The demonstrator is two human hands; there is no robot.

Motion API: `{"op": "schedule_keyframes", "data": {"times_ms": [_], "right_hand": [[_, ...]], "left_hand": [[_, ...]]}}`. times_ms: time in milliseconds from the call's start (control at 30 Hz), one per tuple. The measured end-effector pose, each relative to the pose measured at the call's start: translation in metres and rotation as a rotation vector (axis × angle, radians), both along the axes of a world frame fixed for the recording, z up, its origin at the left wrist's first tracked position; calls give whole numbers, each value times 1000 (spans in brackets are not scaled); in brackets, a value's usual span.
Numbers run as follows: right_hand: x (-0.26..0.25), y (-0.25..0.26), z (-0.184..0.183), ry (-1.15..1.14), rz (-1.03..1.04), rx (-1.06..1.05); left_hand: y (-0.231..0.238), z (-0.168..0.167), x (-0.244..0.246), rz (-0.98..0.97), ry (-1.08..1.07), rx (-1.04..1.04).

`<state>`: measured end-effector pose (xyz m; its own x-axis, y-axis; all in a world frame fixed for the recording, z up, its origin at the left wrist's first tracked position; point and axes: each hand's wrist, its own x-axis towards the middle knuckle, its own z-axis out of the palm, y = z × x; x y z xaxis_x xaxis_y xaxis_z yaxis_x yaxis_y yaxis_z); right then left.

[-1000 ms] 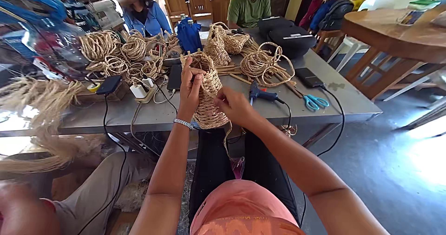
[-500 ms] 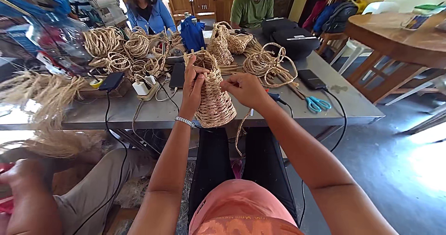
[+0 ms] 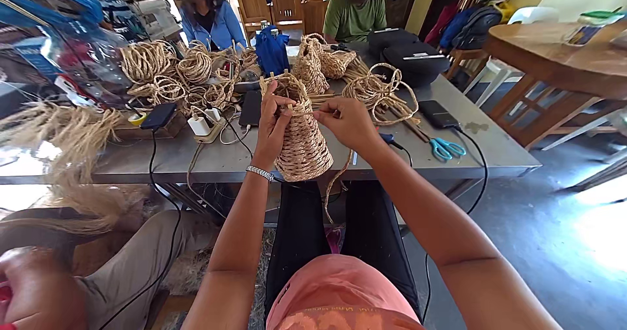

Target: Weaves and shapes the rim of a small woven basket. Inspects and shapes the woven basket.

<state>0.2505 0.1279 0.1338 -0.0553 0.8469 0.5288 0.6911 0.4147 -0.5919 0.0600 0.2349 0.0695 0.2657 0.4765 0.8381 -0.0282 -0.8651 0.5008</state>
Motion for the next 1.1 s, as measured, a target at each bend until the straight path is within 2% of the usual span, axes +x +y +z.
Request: {"op": "schedule_keyframes", "data": {"times_ms": [167,367,533,767,833,933,1100], "right_hand": [[-14,7,6,-128,-62,372],[-26,10,9,-59,22,524],[-27,-2,0,65,74,422],[-13,-8,-5,106,129,-81],[-13,-13,-8,136,128,-157],[-8,-3,-12,166,147,-186],[-3,8,-9,119,132,-103]], "left_hand": [[2,0,-1,-14,1,9],[-10,4,-2,-1,18,-42],[-26,7,-3,110,73,-72],[-30,11,7,186,51,-68],[-30,11,6,191,64,-67],[-31,10,2,202,104,-56],[-28,12,-4,221,163,-28]]}}
